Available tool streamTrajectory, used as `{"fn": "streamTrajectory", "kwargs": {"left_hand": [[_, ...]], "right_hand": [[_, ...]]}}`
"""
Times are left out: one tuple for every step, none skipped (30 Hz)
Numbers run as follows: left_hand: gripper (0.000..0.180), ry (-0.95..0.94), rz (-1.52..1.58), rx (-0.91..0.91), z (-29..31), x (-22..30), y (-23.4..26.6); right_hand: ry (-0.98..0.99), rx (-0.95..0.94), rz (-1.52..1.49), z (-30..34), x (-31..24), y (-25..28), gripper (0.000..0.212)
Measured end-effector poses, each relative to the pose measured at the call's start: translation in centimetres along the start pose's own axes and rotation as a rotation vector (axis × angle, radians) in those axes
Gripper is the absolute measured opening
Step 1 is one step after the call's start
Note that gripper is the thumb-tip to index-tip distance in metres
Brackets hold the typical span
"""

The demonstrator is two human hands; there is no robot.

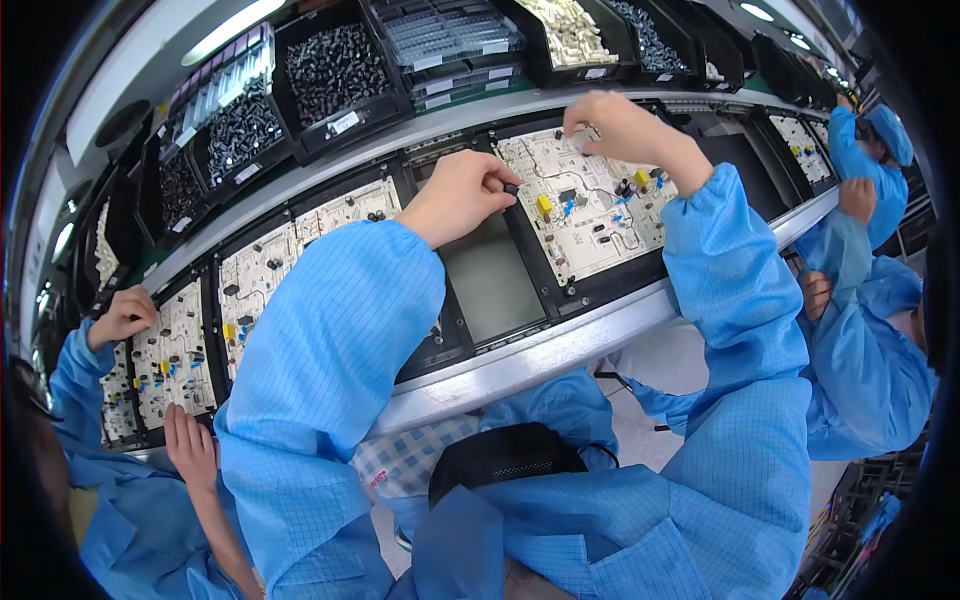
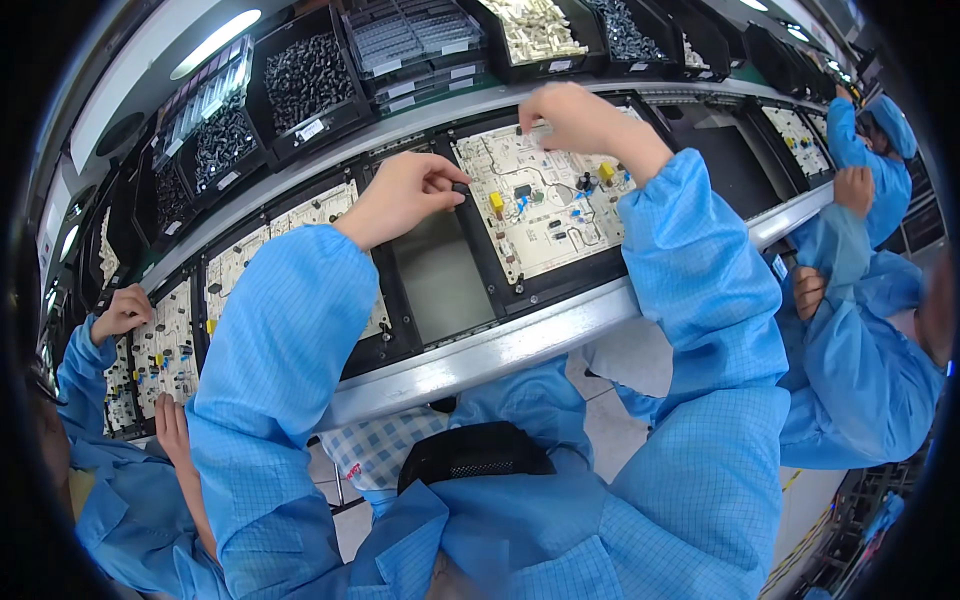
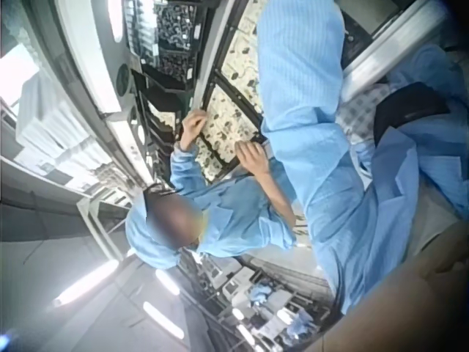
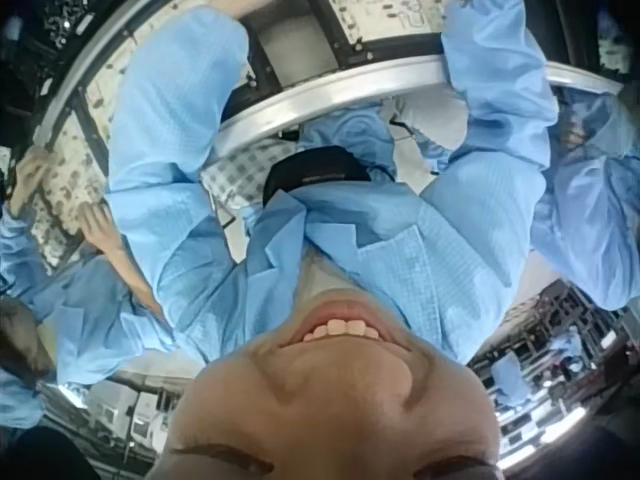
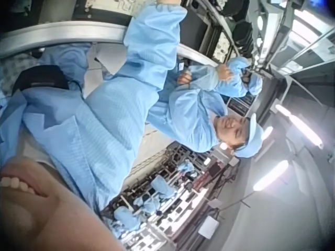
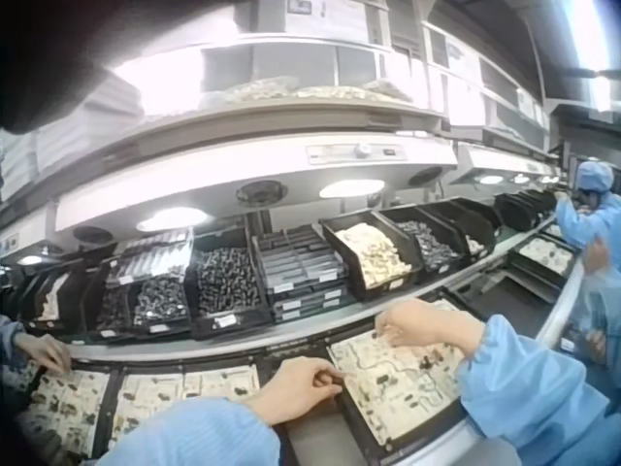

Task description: The recorder is manually placing electronic components onto printed circuit boards on a moving assembly line.

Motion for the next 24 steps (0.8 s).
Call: {"fn": "streamTrajectory", "kwargs": {"left_hand": [[0.022, -0.015, -0.033, -0.018, -0.4, 0.0, -0.4], [0.023, -0.017, -0.069, -0.028, -0.6, -0.2, -0.6], [0.023, -0.012, -0.072, -0.03, -0.9, -0.2, -0.7], [0.022, -0.012, -0.093, -0.037, -1.1, -0.2, -0.8], [0.022, -0.012, -0.11, -0.044, -1.2, -0.3, -1.0], [0.022, -0.005, -0.112, -0.047, -1.0, -0.1, -1.1], [0.021, -0.021, -0.129, -0.038, -0.8, 0.1, -1.2], [0.02, -0.041, -0.144, -0.03, -0.6, 0.3, -1.2], [0.02, -0.037, -0.145, -0.034, -0.5, 0.4, -1.4], [0.021, -0.025, -0.119, -0.058, -0.5, 0.5, -1.6], [0.021, -0.011, -0.092, -0.078, -0.5, 0.4, -1.7], [0.021, -0.006, -0.092, -0.078, -0.6, 0.5, -1.8], [0.02, -0.026, -0.088, -0.072, -0.7, 0.6, -2.0], [0.019, -0.037, -0.086, -0.054, -0.3, 0.6, -1.9], [0.019, -0.02, -0.088, -0.045, -0.1, 0.6, -1.9], [0.017, -0.055, -0.131, -0.017, 0.0, 0.7, -1.9], [0.015, -0.095, -0.168, 0.003, -0.1, 1.0, -2.0], [0.019, -0.114, -0.175, 0.016, 0.0, 1.2, -2.2], [0.019, -0.102, -0.171, 0.015, 0.0, 1.3, -2.2], [0.015, -0.057, -0.184, -0.01, 0.1, 1.5, -2.2], [0.012, -0.012, -0.196, -0.034, 0.2, 1.5, -2.1], [0.012, 0.004, -0.193, -0.031, 0.5, 1.4, -1.9], [0.012, 0.001, -0.207, -0.038, 0.4, 1.6, -2.0], [0.012, -0.001, -0.222, -0.044, 0.3, 1.7, -2.0]], "right_hand": [[0.016, 0.055, -0.02, -0.4, 0.2, 0.5, 0.021], [0.042, 0.111, -0.048, -1.4, -0.2, 0.8, 0.021], [0.032, 0.117, -0.064, -2.6, 0.2, 1.0, 0.02], [0.034, 0.119, -0.071, -3.7, 0.4, 1.1, 0.02], [0.054, 0.154, -0.049, -4.9, 0.4, 1.3, 0.02], [0.071, 0.191, -0.028, -6.0, 0.2, 1.7, 0.019], [0.069, 0.195, -0.002, -7.2, 0.0, 1.8, 0.019], [0.066, 0.197, 0.028, -8.5, -0.3, 2.0, 0.018], [0.081, 0.188, 0.009, -9.8, 0.0, 2.1, 0.019], [0.081, 0.186, 0.003, -11.0, 0.1, 2.0, 0.019], [0.162, 0.245, 0.051, -12.4, 0.0, 1.8, 0.022], [0.241, 0.306, 0.101, -13.5, 0.2, 1.7, 0.025], [0.243, 0.306, 0.095, -14.5, 0.6, 1.4, 0.025], [0.214, 0.281, 0.102, -15.8, -0.1, 1.2, 0.027], [0.185, 0.255, 0.109, -16.6, -0.7, 0.9, 0.028], [0.178, 0.183, 0.199, -17.0, -0.8, 1.1, 0.031], [0.191, 0.186, 0.191, -17.5, -0.6, 1.0, 0.035], [0.204, 0.19, 0.184, -17.9, -0.5, 0.8, 0.039], [0.155, 0.084, 0.16, -18.1, 0.1, 0.9, 0.051], [0.16, 0.059, 0.166, -18.4, 0.0, 1.2, 0.055], [0.166, 0.034, 0.174, -18.7, -0.2, 1.4, 0.059], [0.14, 0.01, 0.145, -19.2, -0.5, 1.5, 0.059], [0.137, 0.006, 0.145, -19.4, -0.1, 1.7, 0.059], [0.119, -0.029, 0.063, -19.7, 0.3, 1.8, 0.055]]}}
Point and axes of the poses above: each hand's wrist, its own z-axis away from the middle knuckle, its own y-axis out of the back of the hand, x = y × z, the point moved 2 cm from there along -z, towards the middle knuckle, and after that the axes turned 3 degrees about y, right-handed, at the moved point
